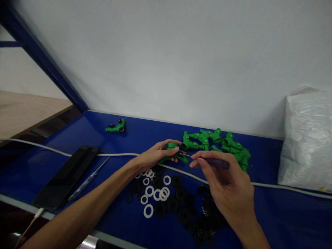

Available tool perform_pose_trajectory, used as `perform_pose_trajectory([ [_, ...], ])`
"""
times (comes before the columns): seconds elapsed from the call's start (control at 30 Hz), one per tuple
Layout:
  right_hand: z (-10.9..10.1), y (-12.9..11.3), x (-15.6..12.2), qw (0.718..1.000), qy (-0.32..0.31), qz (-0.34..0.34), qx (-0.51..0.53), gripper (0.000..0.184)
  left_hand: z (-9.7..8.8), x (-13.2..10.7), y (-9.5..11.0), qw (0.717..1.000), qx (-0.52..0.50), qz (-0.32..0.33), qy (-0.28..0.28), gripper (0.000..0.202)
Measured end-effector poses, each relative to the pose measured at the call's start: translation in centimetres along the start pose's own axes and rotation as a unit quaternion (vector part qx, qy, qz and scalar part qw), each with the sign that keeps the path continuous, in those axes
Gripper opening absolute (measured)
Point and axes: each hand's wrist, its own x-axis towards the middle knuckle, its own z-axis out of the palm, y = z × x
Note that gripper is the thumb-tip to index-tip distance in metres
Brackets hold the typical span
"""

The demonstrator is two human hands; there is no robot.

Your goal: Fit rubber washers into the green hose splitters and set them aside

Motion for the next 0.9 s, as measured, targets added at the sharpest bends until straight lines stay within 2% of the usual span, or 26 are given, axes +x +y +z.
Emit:
perform_pose_trajectory([
  [0.23, -0.2, 0.3, -0.2, 1.0, 0.01, -0.002, -0.001, 0.014, -0.3, 0.2, -0.4, 1.0, 0.002, 0.004, 0.006, 0.051],
  [0.5, -0.7, 0.9, -0.5, 0.996, -0.007, -0.025, -0.082, 0.018, -0.2, 0.3, -0.6, 1.0, 0.0, 0.009, 0.004, 0.046],
  [0.7, -1.2, 0.2, 0.8, 0.99, -0.059, -0.028, -0.123, 0.017, -0.3, 0.5, -1.0, 0.999, 0.029, 0.021, 0.008, 0.048],
  [0.8, -1.9, -0.1, 2.0, 0.976, -0.101, -0.076, -0.177, 0.026, -0.4, 0.6, -1.1, 0.998, 0.048, 0.03, 0.006, 0.051],
  [0.9, -2.3, -0.8, 3.1, 0.942, -0.136, -0.178, -0.252, 0.034, -0.3, 0.6, -1.0, 0.998, 0.05, 0.033, 0.004, 0.049],
])
